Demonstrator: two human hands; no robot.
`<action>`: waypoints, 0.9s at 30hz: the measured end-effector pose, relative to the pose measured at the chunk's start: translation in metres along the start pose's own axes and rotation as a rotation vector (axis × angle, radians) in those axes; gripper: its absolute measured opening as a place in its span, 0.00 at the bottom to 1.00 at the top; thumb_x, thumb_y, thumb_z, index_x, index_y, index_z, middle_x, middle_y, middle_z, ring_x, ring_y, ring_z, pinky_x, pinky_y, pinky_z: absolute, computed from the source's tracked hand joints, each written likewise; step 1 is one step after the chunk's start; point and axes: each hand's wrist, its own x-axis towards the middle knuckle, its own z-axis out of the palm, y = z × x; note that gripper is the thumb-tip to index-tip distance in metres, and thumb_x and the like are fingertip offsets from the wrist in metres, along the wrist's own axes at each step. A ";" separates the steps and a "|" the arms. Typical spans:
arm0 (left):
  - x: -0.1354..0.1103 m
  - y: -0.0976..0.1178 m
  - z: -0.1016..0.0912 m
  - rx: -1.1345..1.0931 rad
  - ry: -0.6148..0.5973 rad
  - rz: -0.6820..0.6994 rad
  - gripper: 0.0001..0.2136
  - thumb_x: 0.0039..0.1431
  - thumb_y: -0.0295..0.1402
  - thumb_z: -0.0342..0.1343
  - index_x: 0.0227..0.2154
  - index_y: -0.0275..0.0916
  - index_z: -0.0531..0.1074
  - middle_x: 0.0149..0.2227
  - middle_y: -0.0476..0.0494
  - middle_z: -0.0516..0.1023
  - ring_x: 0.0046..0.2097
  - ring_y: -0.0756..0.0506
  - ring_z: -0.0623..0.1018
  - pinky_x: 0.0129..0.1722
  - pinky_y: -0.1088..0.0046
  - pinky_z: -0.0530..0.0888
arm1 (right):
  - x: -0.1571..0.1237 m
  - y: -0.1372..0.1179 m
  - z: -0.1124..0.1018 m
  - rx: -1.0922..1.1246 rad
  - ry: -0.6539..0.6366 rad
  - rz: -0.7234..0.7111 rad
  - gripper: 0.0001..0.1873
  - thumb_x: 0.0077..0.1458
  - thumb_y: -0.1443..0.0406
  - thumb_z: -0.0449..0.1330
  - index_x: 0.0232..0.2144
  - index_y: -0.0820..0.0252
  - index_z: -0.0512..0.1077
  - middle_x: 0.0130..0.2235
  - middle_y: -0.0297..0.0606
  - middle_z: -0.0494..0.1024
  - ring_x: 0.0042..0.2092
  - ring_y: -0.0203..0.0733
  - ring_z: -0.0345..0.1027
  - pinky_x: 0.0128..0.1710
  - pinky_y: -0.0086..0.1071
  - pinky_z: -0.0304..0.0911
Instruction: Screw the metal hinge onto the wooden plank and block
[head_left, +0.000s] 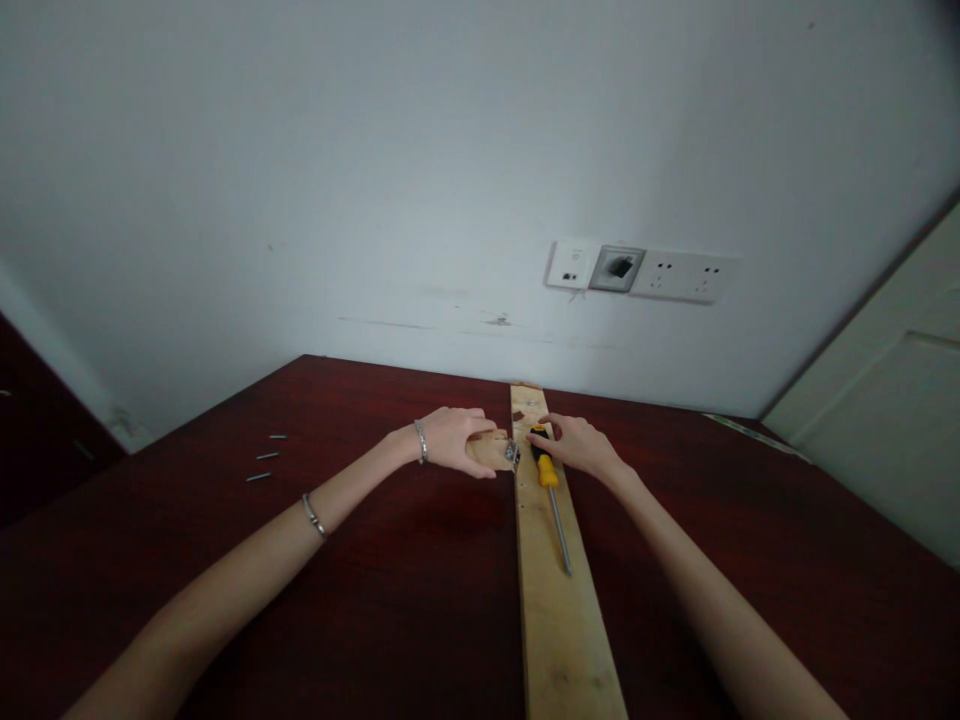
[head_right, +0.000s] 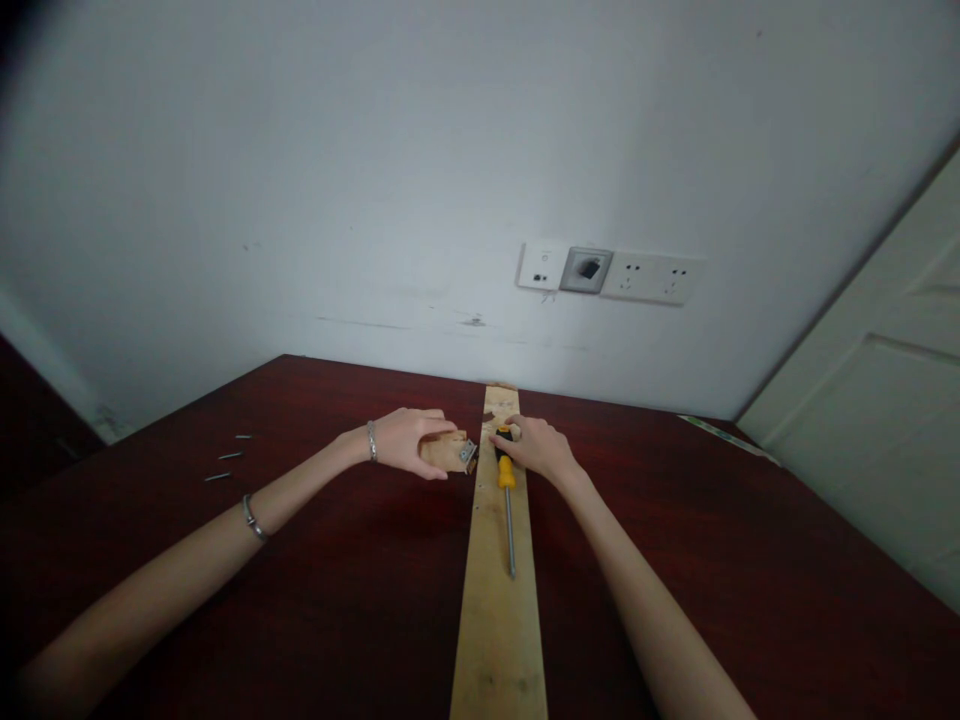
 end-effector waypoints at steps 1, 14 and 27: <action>0.000 0.000 0.000 0.002 -0.001 0.000 0.32 0.45 0.58 0.57 0.48 0.41 0.69 0.43 0.44 0.73 0.41 0.44 0.75 0.38 0.72 0.70 | 0.000 0.000 0.000 -0.003 0.003 -0.001 0.30 0.51 0.43 0.54 0.47 0.54 0.73 0.41 0.45 0.79 0.42 0.53 0.73 0.37 0.38 0.64; 0.000 0.000 0.002 0.003 0.016 -0.007 0.33 0.45 0.58 0.58 0.49 0.40 0.69 0.44 0.44 0.73 0.42 0.43 0.76 0.39 0.71 0.70 | -0.005 -0.018 -0.018 0.195 0.101 -0.175 0.18 0.57 0.57 0.54 0.46 0.58 0.73 0.45 0.47 0.74 0.42 0.49 0.70 0.42 0.39 0.63; 0.000 0.001 0.002 -0.022 0.096 -0.005 0.34 0.45 0.55 0.60 0.52 0.40 0.66 0.47 0.43 0.71 0.43 0.43 0.76 0.41 0.69 0.72 | -0.002 -0.025 -0.014 0.644 -0.233 -0.297 0.21 0.55 0.53 0.54 0.32 0.65 0.76 0.32 0.40 0.79 0.33 0.37 0.69 0.31 0.29 0.64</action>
